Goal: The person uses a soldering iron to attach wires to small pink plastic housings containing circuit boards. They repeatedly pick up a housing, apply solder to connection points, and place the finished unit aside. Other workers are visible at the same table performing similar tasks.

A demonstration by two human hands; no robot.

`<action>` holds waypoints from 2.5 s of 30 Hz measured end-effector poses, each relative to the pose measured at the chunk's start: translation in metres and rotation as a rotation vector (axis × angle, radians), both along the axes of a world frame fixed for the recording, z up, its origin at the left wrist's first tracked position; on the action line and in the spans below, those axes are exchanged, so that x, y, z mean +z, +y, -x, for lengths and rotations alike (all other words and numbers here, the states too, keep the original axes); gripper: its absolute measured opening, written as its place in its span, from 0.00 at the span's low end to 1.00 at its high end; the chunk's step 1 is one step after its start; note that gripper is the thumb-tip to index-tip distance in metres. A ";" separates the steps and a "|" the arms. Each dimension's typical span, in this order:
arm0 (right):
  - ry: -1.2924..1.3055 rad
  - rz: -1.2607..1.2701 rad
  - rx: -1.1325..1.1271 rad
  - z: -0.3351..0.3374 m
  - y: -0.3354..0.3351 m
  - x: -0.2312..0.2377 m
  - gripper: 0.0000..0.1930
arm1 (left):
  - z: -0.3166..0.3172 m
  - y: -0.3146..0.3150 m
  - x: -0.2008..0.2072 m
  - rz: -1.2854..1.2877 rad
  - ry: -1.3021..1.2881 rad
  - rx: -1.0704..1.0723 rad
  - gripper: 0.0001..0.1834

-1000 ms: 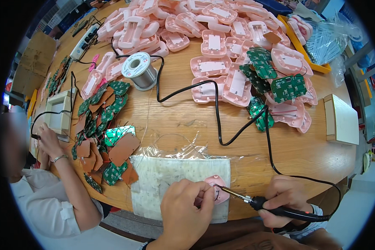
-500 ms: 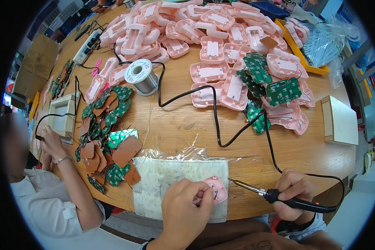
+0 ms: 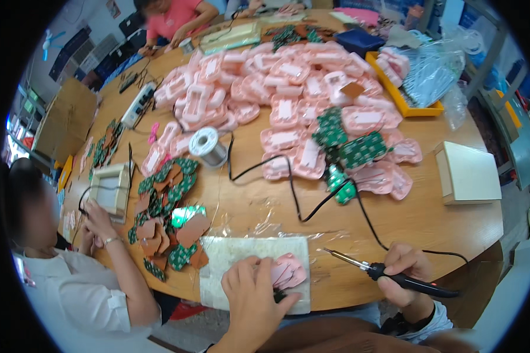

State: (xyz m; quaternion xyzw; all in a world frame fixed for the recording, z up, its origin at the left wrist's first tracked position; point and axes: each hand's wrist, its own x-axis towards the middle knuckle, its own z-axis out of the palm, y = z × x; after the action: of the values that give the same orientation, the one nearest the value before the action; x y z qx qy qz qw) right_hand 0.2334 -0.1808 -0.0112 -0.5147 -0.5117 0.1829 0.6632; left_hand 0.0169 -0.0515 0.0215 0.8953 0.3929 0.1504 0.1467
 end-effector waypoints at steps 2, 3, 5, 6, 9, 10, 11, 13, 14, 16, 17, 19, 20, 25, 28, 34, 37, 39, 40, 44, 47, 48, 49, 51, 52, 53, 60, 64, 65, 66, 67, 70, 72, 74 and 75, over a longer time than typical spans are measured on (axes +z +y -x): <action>0.079 -0.018 -0.075 -0.001 -0.006 0.000 0.12 | -0.005 0.010 0.008 0.034 -0.042 -0.027 0.29; 0.085 -0.036 -0.097 -0.001 -0.008 -0.001 0.12 | -0.005 0.019 0.019 0.083 -0.090 -0.028 0.30; 0.140 -0.023 -0.148 0.001 -0.013 -0.001 0.12 | -0.015 0.039 0.042 0.225 -0.155 0.023 0.30; 0.157 -0.011 -0.153 0.002 -0.014 -0.001 0.12 | -0.026 0.050 0.053 0.076 -0.283 -0.085 0.27; 0.139 -0.027 -0.118 0.005 -0.011 -0.005 0.11 | -0.088 0.084 0.071 -0.130 -0.333 -0.271 0.25; 0.143 -0.058 -0.112 0.006 -0.008 -0.007 0.11 | -0.114 0.095 0.071 -0.149 -0.368 -0.330 0.25; 0.089 -0.042 -0.101 0.006 -0.008 -0.008 0.12 | -0.141 0.104 0.071 -0.174 -0.408 -0.359 0.27; 0.033 0.028 -0.091 0.006 -0.008 -0.009 0.12 | -0.180 0.122 0.067 -0.250 -0.250 -0.436 0.33; 0.015 0.071 -0.091 0.005 -0.010 -0.009 0.12 | -0.188 0.136 0.066 -0.170 -0.217 -0.353 0.34; 0.058 0.070 -0.084 0.004 -0.010 -0.008 0.13 | -0.208 0.165 0.062 -0.056 -0.210 -0.221 0.35; 0.063 0.079 -0.079 0.003 -0.009 -0.006 0.13 | -0.209 0.187 0.061 -0.030 -0.115 -0.127 0.35; 0.019 -0.022 -0.034 0.001 -0.005 -0.002 0.12 | -0.205 0.217 0.048 -0.064 0.044 0.050 0.33; 0.022 -0.018 -0.030 0.000 -0.002 0.000 0.12 | -0.204 0.228 0.036 -0.108 0.135 0.172 0.33; 0.008 -0.016 -0.008 -0.004 0.009 -0.001 0.12 | -0.188 0.248 -0.014 0.176 -0.015 0.154 0.27; -0.001 0.078 -0.086 -0.009 0.004 -0.007 0.13 | -0.146 0.247 0.014 0.366 -0.081 -0.075 0.22; 0.034 0.123 -0.088 -0.011 -0.004 -0.011 0.14 | 0.003 0.138 0.073 1.172 -0.166 -0.114 0.19; 0.020 0.067 -0.109 -0.006 0.001 -0.008 0.13 | 0.022 0.060 0.044 1.496 -0.418 0.281 0.13; 0.022 0.038 -0.095 -0.003 0.003 -0.006 0.13 | 0.020 0.022 0.028 1.721 -0.755 0.510 0.10; -0.013 0.055 -0.095 -0.001 0.004 -0.005 0.13 | 0.020 0.010 0.024 1.771 -0.859 0.610 0.10; -0.085 0.045 -0.090 0.004 0.002 0.000 0.13 | 0.037 -0.003 0.032 1.616 -0.418 0.637 0.06; -0.087 0.029 -0.114 0.008 0.001 0.003 0.13 | 0.047 0.028 0.032 0.824 -0.070 0.157 0.05; -0.074 0.025 -0.132 0.011 0.002 0.002 0.13 | 0.044 0.045 0.025 0.409 -0.083 -0.038 0.03; -0.060 0.019 -0.149 0.012 0.003 0.002 0.13 | 0.035 0.063 0.014 0.180 -0.145 -0.198 0.05; -0.068 0.020 -0.139 0.015 0.004 0.003 0.13 | 0.007 0.100 -0.009 -0.059 -0.182 -0.404 0.08; -0.057 0.026 -0.143 0.015 0.004 0.003 0.13 | -0.007 0.115 -0.017 -0.081 -0.185 -0.469 0.08; -0.084 0.028 -0.138 0.015 0.004 0.003 0.13 | -0.018 0.128 -0.022 -0.057 -0.158 -0.526 0.07; -0.068 0.021 -0.165 0.016 0.002 0.000 0.14 | -0.015 0.125 -0.006 0.260 -0.205 -0.527 0.08; 0.081 0.072 -0.120 0.029 0.014 -0.007 0.15 | 0.001 0.080 -0.019 0.192 -0.377 -0.618 0.08; 0.095 0.080 -0.117 0.033 0.016 -0.007 0.14 | 0.003 0.071 -0.023 0.192 -0.378 -0.637 0.08; 0.059 0.089 -0.094 0.034 0.017 -0.007 0.15 | 0.005 0.061 -0.026 0.165 -0.398 -0.560 0.08; 0.023 0.097 -0.072 0.033 0.018 -0.006 0.15 | 0.009 0.052 -0.026 0.160 -0.376 -0.475 0.08; -0.008 0.138 -0.031 0.034 0.015 -0.001 0.16 | 0.018 0.027 -0.026 0.118 -0.342 -0.242 0.09; -0.019 0.119 0.000 0.034 0.014 -0.001 0.16 | 0.022 0.015 -0.026 0.093 -0.359 -0.135 0.09; -0.044 0.131 0.068 0.034 0.011 0.000 0.18 | 0.023 0.010 -0.028 0.164 -0.368 -0.075 0.08; -0.043 0.133 0.100 0.035 0.011 0.000 0.18 | 0.023 0.009 -0.029 0.211 -0.368 -0.038 0.08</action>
State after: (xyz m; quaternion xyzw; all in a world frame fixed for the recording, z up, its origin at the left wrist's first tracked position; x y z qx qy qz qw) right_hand 0.1979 -0.1701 -0.0110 -0.5352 -0.5378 0.2384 0.6063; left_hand -0.0063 -0.0430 -0.0075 0.8396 0.3559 0.2665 0.3120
